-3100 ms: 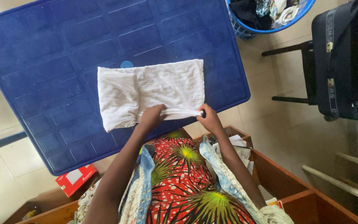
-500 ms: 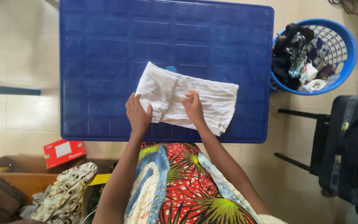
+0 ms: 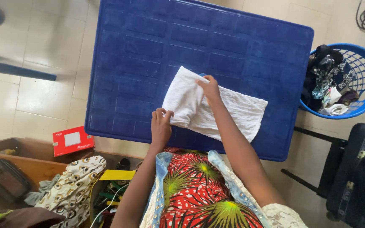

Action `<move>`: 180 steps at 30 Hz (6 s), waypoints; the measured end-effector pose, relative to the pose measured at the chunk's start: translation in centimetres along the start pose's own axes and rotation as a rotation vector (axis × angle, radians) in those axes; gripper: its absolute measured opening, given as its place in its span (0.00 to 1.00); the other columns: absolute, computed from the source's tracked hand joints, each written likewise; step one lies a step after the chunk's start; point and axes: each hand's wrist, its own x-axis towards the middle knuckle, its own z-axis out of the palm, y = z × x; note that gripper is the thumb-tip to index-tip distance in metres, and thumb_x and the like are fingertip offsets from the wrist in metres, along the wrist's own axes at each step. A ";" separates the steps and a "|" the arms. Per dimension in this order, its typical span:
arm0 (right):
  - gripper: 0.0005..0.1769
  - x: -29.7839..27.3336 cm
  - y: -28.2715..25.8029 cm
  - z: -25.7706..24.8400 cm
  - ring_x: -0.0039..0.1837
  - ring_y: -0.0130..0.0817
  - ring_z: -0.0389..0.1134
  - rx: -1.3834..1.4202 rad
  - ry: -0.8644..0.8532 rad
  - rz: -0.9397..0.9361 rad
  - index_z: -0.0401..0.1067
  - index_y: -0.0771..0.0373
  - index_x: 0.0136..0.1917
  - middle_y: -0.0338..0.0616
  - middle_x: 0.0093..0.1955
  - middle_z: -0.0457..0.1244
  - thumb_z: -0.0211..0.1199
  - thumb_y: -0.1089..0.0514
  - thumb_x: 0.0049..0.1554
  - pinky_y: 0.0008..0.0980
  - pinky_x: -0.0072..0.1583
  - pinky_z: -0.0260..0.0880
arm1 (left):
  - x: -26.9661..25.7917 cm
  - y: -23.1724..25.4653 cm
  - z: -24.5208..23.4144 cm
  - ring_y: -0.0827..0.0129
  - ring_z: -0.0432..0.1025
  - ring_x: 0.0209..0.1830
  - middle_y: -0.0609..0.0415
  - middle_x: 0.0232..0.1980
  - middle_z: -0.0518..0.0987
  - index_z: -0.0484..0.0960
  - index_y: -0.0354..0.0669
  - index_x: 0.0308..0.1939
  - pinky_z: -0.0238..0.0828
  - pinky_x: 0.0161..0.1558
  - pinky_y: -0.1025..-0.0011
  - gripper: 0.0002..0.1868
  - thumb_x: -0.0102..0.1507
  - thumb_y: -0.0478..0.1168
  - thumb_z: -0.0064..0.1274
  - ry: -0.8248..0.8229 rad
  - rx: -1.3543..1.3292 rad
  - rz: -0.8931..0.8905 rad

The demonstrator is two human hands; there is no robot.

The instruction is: The person folds a white undershirt and a large black patterned cloth on a table and then places the folded shirt into a suitcase.

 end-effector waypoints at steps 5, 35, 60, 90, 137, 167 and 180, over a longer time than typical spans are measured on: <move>0.20 1.6 0.0 -0.1 0.51 0.32 0.71 -0.062 -0.031 -0.032 0.73 0.68 0.60 0.49 0.52 0.69 0.69 0.65 0.54 0.31 0.53 0.71 | 0.8 -0.5 0.6 0.53 0.66 0.48 0.50 0.47 0.70 0.78 0.49 0.45 0.64 0.44 0.59 0.20 0.53 0.24 0.50 -0.027 0.022 0.072; 0.35 -2.7 -3.2 8.5 0.86 0.40 0.38 -1.171 -0.071 -0.641 0.54 0.50 0.81 0.39 0.86 0.44 0.55 0.44 0.64 0.52 0.81 0.37 | 3.8 -3.5 3.7 0.56 0.42 0.85 0.48 0.84 0.50 0.57 0.41 0.79 0.41 0.78 0.51 0.40 0.67 0.56 0.43 -0.265 -0.013 0.224; 0.27 -15.6 6.3 3.9 0.78 0.52 0.55 -0.812 0.399 -0.612 0.61 0.63 0.75 0.57 0.76 0.56 0.55 0.50 0.67 0.52 0.77 0.55 | 3.4 -6.2 5.2 0.48 0.70 0.52 0.37 0.54 0.73 0.72 0.32 0.59 0.68 0.55 0.56 0.26 0.62 0.43 0.61 -0.148 -0.322 -0.365; 0.46 -15.0 -1.3 14.8 0.62 0.61 0.71 -0.524 0.172 -0.095 0.44 0.63 0.82 0.68 0.61 0.67 0.62 0.55 0.57 0.48 0.63 0.70 | 5.8 -7.7 -1.7 0.55 0.76 0.58 0.37 0.64 0.77 0.68 0.38 0.70 0.73 0.56 0.64 0.30 0.70 0.54 0.41 -0.489 -0.589 -0.438; 0.24 -15.7 2.6 13.6 0.64 0.49 0.59 -0.990 0.066 -0.600 0.71 0.55 0.58 0.47 0.61 0.59 0.72 0.54 0.49 0.49 0.62 0.60 | 8.3 -14.1 -8.0 0.48 0.72 0.60 0.42 0.59 0.77 0.73 0.41 0.63 0.71 0.56 0.57 0.25 0.68 0.49 0.61 -0.141 -0.044 -0.273; 0.33 -18.7 0.8 12.6 0.64 0.51 0.62 -0.866 0.054 -0.586 0.66 0.59 0.68 0.49 0.60 0.62 0.70 0.60 0.50 0.48 0.63 0.62 | 3.1 -10.7 -1.4 0.46 0.69 0.54 0.45 0.48 0.76 0.74 0.40 0.47 0.68 0.55 0.54 0.14 0.59 0.30 0.56 -0.375 -0.274 0.214; 0.20 -15.5 7.0 6.6 0.50 0.44 0.69 -0.900 0.113 -0.358 0.75 0.60 0.48 0.44 0.45 0.70 0.64 0.41 0.60 0.47 0.62 0.55 | 4.7 -10.0 1.0 0.44 0.72 0.46 0.41 0.44 0.79 0.77 0.40 0.49 0.67 0.49 0.51 0.10 0.66 0.39 0.53 -0.307 -0.240 0.067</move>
